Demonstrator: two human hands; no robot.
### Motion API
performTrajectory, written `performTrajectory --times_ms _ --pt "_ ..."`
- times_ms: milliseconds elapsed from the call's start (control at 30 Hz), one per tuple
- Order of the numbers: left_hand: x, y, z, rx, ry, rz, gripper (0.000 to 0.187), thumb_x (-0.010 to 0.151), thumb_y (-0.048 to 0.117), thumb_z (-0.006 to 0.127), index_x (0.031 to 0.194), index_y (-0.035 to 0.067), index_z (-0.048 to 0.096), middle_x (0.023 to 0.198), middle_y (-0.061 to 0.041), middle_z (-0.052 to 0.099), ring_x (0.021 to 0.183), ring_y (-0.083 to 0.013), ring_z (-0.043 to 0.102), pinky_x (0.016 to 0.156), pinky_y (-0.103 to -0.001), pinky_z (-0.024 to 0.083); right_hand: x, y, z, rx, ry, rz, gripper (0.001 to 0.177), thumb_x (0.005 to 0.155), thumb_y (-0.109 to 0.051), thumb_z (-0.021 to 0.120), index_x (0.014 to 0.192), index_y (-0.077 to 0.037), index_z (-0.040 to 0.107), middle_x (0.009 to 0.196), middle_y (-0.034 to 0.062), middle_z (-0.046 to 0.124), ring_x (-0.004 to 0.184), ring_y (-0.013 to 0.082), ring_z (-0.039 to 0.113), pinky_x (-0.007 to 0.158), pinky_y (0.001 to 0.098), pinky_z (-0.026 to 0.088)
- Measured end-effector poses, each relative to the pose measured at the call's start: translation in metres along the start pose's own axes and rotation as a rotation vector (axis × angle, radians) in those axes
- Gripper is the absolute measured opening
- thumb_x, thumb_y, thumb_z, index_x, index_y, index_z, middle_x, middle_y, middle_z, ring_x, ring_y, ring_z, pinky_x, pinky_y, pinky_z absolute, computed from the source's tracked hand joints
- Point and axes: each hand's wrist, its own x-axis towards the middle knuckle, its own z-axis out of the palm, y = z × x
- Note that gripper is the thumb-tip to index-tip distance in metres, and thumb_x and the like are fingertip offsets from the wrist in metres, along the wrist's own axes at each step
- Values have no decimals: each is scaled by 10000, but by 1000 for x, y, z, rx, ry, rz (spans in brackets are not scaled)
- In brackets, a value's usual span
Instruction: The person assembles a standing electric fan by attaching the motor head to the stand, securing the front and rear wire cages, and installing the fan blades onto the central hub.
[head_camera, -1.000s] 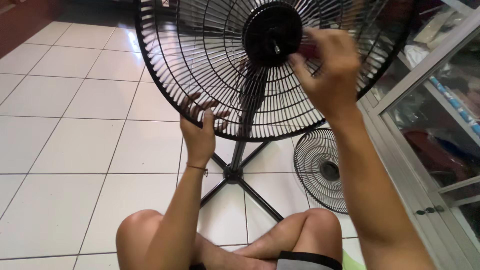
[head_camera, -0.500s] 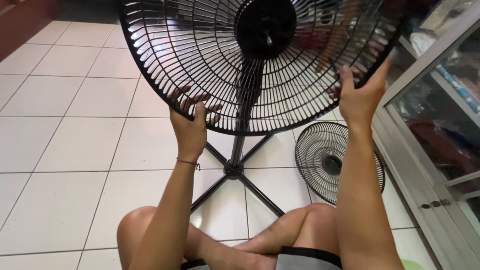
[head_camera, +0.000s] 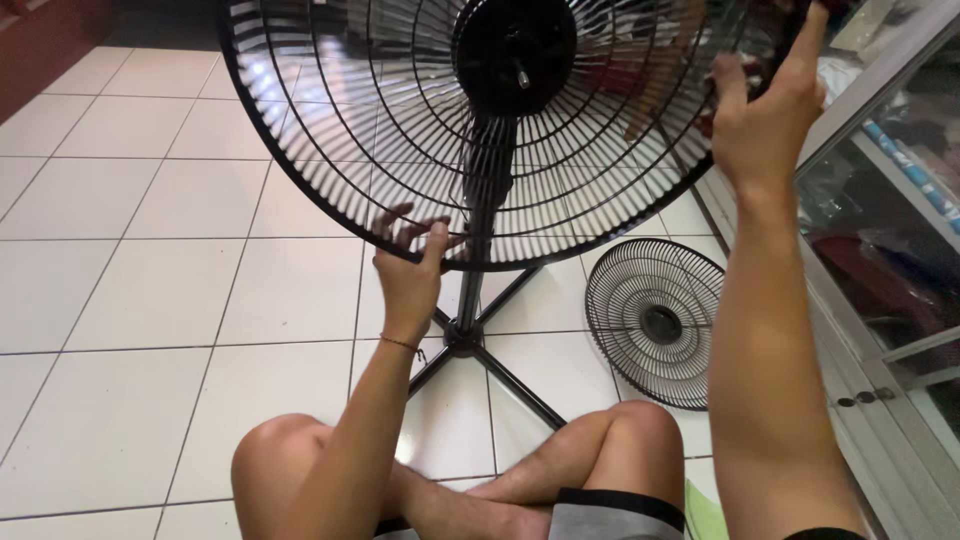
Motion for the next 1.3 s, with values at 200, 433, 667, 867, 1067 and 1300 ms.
performTrajectory --times_ms 200,433,667,867,1067,1300 --pt "15 16 -11 -17 82 -68 308 1015 77 570 1294 -9 468 1039 -133 705 839 -232 730 652 -303 590 20 -7 -7 -121 -22 -128 439 1094 4 699 1439 -38 430 1029 133 747 926 255 754 893 377 585" --pt "42 26 -24 62 54 205 269 1059 28 591 1302 -46 504 1076 -131 672 958 -202 732 715 -333 690 -12 -13 20 74 98 100 528 1125 -65 693 1536 -26 363 1079 107 773 888 230 789 769 337 608" --pt "53 55 -34 133 123 45 352 998 36 584 1335 -4 488 997 -123 726 745 -231 732 514 -307 564 -23 0 44 52 168 -5 404 1143 -22 689 1448 -3 425 1081 131 769 938 224 802 878 343 621" --pt "71 76 -50 274 100 444 324 1041 -43 650 1317 -58 480 1214 -120 627 1031 -225 767 737 -320 644 -52 0 71 47 218 167 631 1088 -95 703 1536 44 282 1172 182 698 989 257 720 917 363 561" --pt "82 99 -59 365 53 349 266 1054 0 651 1271 -34 501 1114 -138 709 884 -202 764 617 -285 623 -80 -6 82 163 227 331 603 1113 -115 667 1584 15 313 1341 169 692 1163 249 731 1058 362 555" --pt "65 108 -45 332 95 241 232 1060 38 627 1270 -16 545 1028 -143 751 745 -192 785 525 -259 607 -63 -1 66 157 148 312 691 1099 -116 658 1617 25 224 1285 141 709 1107 206 743 1017 332 585"
